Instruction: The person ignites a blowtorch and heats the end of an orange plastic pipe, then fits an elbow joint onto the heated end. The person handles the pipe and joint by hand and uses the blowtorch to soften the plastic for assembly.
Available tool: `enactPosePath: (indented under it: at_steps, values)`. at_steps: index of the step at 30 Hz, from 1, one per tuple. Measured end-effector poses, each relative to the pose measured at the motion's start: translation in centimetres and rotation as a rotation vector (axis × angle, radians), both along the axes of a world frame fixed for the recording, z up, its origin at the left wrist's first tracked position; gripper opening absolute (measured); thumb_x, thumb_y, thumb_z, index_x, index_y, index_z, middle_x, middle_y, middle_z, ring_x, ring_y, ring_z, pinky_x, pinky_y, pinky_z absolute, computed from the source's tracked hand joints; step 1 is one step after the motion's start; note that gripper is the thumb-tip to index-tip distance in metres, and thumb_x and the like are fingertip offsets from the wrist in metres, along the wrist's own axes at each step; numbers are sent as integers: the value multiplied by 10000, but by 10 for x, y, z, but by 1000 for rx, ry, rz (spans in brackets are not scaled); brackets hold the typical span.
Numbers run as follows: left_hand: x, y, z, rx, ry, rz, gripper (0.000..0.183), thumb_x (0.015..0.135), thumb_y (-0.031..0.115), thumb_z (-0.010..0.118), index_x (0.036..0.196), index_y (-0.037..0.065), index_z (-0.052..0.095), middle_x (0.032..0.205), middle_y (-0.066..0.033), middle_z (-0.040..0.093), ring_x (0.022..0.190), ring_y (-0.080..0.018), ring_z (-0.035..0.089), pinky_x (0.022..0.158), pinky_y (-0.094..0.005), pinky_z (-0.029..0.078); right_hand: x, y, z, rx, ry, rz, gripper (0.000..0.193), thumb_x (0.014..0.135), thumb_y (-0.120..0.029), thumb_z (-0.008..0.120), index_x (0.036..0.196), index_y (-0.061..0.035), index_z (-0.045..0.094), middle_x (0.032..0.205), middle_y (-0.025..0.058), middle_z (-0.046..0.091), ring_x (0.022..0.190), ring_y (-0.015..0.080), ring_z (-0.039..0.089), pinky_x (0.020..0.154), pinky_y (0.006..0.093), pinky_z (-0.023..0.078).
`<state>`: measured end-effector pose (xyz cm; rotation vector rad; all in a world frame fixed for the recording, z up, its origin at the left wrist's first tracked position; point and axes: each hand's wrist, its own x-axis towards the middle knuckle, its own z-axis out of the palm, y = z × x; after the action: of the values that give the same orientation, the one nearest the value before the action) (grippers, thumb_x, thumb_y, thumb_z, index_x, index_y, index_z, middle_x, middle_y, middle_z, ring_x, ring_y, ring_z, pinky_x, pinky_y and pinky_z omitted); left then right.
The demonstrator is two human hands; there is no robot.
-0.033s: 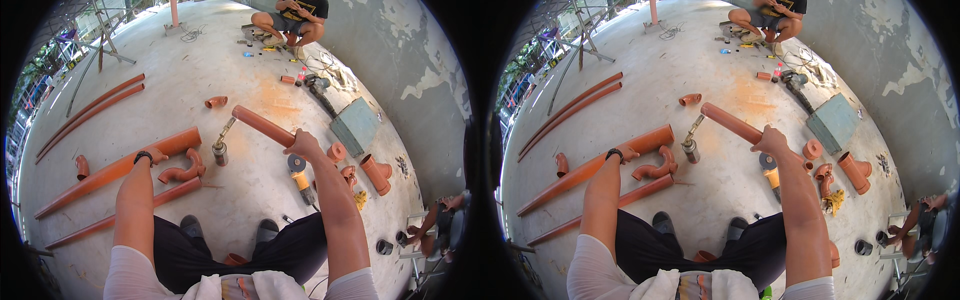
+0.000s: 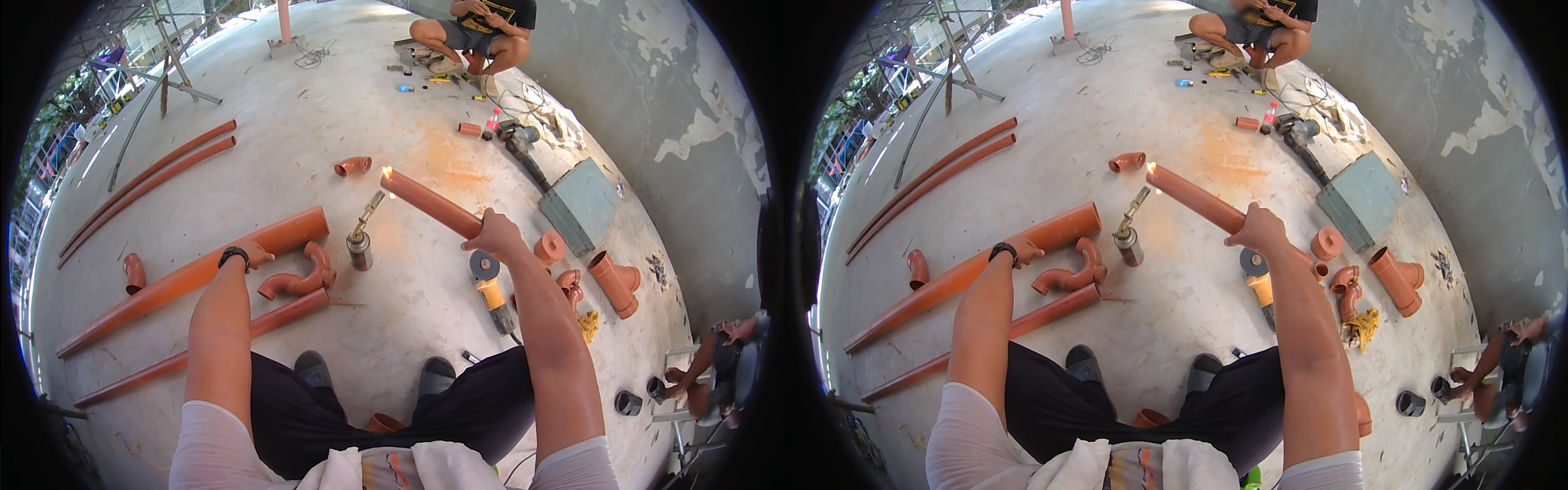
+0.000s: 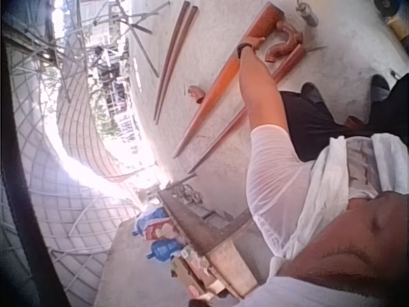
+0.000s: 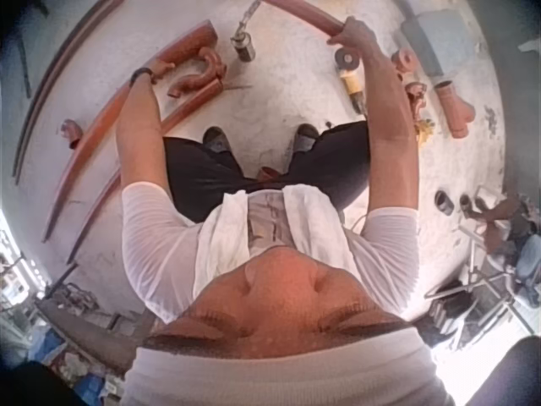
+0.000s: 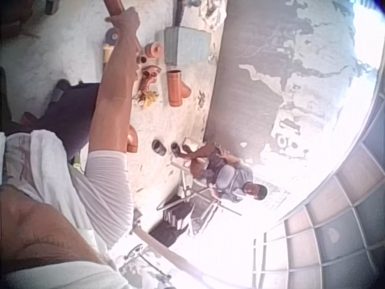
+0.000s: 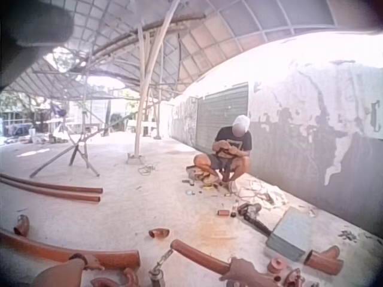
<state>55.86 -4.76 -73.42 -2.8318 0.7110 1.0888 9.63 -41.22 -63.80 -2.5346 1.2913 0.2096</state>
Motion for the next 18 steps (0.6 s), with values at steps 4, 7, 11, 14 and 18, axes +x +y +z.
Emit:
enactPosePath:
  at_steps: [4,7,11,14,18]
  values:
    - [-5,-10,8,55,27,2,522,953,456,691,1313,78,703,1100,-73,719,916,-173,689,707,-346,611,-3,-12,-8,53,-41,-52,701,667,-438,874,1173,-11,643,1087,168,730,1018,330,711,862,412,564]
    - [0,-12,8,14,32,46,530,955,454,694,1323,73,693,1105,-74,714,923,-176,686,710,-347,605,1,-23,-5,119,-14,-58,703,672,-439,867,1187,-22,633,1081,165,732,1021,328,710,867,410,564]
    - [9,-8,2,17,39,69,534,956,460,695,1325,74,690,1109,-70,712,930,-174,682,719,-352,603,3,-18,-3,18,19,-24,696,677,-445,859,1197,-41,631,1084,160,734,1023,329,710,871,405,563]
    - [9,-8,-1,31,36,59,537,956,468,694,1327,80,690,1111,-63,712,930,-172,681,725,-356,605,1,-8,3,-31,12,-20,695,678,-450,859,1198,-50,632,1086,157,734,1024,329,709,870,403,563]
    - [6,-13,4,21,27,33,523,959,460,690,1327,89,694,1100,-56,715,924,-171,683,724,-358,605,0,-9,5,14,-32,-33,687,680,-444,853,1193,-41,638,1081,161,735,1018,332,710,873,403,563]
